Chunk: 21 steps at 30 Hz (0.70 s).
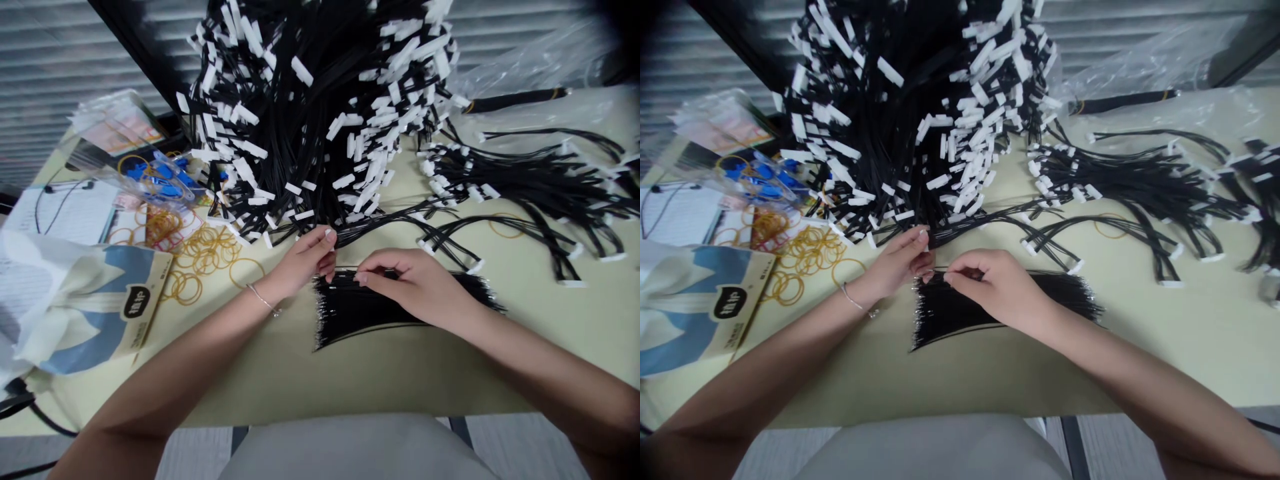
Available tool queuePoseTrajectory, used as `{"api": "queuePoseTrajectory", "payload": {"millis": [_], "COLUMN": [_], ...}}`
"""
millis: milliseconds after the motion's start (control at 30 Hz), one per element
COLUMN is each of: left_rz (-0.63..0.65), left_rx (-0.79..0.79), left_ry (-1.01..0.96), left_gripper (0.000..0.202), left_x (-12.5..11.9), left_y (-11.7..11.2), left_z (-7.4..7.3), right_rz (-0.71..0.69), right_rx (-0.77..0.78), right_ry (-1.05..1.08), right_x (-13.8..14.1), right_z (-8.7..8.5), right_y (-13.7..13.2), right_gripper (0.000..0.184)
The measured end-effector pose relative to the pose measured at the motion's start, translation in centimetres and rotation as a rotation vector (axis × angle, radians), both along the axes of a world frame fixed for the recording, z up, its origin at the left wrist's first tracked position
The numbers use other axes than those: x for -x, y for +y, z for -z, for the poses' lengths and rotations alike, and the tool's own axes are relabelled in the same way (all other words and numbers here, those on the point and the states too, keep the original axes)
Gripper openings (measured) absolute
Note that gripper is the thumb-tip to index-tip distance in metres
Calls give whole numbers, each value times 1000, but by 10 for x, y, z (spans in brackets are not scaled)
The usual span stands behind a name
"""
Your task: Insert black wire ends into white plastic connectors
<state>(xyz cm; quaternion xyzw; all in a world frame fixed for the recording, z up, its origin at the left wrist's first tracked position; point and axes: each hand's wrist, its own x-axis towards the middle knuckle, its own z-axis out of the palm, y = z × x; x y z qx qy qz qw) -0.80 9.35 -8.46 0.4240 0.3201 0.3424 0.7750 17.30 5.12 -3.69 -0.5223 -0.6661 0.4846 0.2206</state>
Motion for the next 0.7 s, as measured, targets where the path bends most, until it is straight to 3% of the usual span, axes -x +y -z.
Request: {"api": "queuePoseTrajectory", "payload": {"millis": [300, 467, 700], "left_rz": [-43, -37, 49], "left_rx": [-101, -138, -96], "left_ry": [4, 31, 7], "left_gripper": [40, 38, 34], "left_x": [-2, -4, -4], "left_y": [-14, -27, -35], "left_z": [-6, -6, -3], "right_rz": [70, 105, 66], "right_rx": [-44, -155, -101], "right_ry": [54, 39, 33], "right_x": [-10, -12, -9], "right_z": [-12, -23, -16], "right_y": [-7, -11, -7], "right_gripper": [14, 15, 14]}}
